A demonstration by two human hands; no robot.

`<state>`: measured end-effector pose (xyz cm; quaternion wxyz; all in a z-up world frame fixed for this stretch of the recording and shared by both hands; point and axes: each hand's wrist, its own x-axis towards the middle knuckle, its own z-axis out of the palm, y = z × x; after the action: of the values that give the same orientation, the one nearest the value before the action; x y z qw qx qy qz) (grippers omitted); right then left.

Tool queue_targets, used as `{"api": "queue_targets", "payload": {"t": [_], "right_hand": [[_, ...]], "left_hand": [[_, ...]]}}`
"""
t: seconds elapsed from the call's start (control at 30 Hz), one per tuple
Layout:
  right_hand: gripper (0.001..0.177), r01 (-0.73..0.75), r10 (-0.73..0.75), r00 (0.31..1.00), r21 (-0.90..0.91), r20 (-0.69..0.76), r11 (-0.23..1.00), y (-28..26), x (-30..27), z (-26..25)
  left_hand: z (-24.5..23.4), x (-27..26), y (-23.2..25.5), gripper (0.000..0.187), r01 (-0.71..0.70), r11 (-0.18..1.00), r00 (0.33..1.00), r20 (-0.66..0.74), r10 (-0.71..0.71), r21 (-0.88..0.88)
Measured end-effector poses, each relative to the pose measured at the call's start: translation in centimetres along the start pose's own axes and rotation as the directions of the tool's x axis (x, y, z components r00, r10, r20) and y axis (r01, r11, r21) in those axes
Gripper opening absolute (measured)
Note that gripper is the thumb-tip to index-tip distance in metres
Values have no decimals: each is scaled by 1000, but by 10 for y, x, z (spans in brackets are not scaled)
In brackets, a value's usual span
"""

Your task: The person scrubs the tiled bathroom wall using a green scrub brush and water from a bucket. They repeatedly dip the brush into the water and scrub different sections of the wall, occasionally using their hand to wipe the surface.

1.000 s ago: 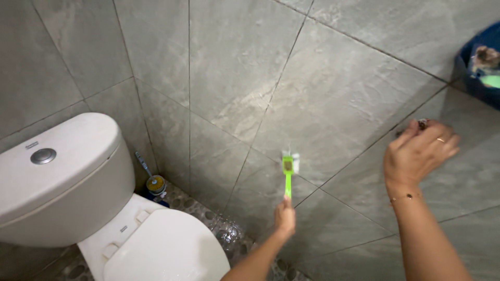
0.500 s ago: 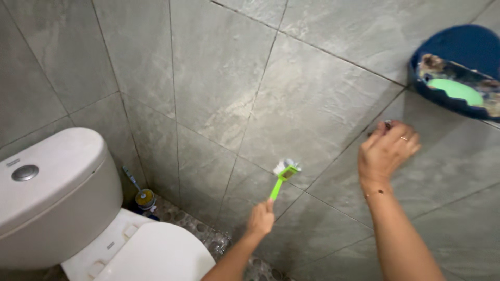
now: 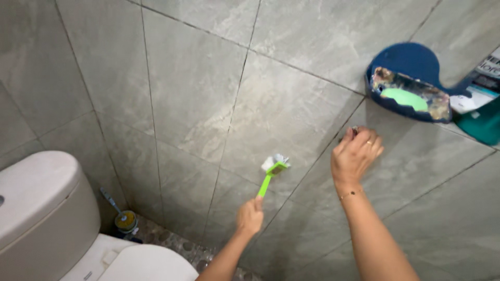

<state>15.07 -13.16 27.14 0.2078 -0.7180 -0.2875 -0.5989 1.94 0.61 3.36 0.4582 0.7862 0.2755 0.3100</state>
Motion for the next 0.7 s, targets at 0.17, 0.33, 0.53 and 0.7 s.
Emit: {"api": "queue_targets", "payload": {"t": [0.17, 0.33, 0.53, 0.7], "right_hand": [[19, -1, 2, 1000, 7, -13, 1000, -3, 3, 4], [19, -4, 4, 1000, 8, -18, 1000, -3, -2, 0], [18, 3, -2, 1000, 17, -17, 1000, 4, -4, 4], [18, -7, 8, 999, 29, -37, 1000, -3, -4, 7]], "left_hand": [[-1, 48, 51, 51, 8, 997, 998, -54, -12, -74], [-7, 61, 49, 47, -79, 970, 990, -134, 49, -228], [-1, -13, -51, 54, 119, 980, 991, 38, -126, 160], [17, 25, -7, 53, -68, 994, 997, 31, 66, 87]]}}
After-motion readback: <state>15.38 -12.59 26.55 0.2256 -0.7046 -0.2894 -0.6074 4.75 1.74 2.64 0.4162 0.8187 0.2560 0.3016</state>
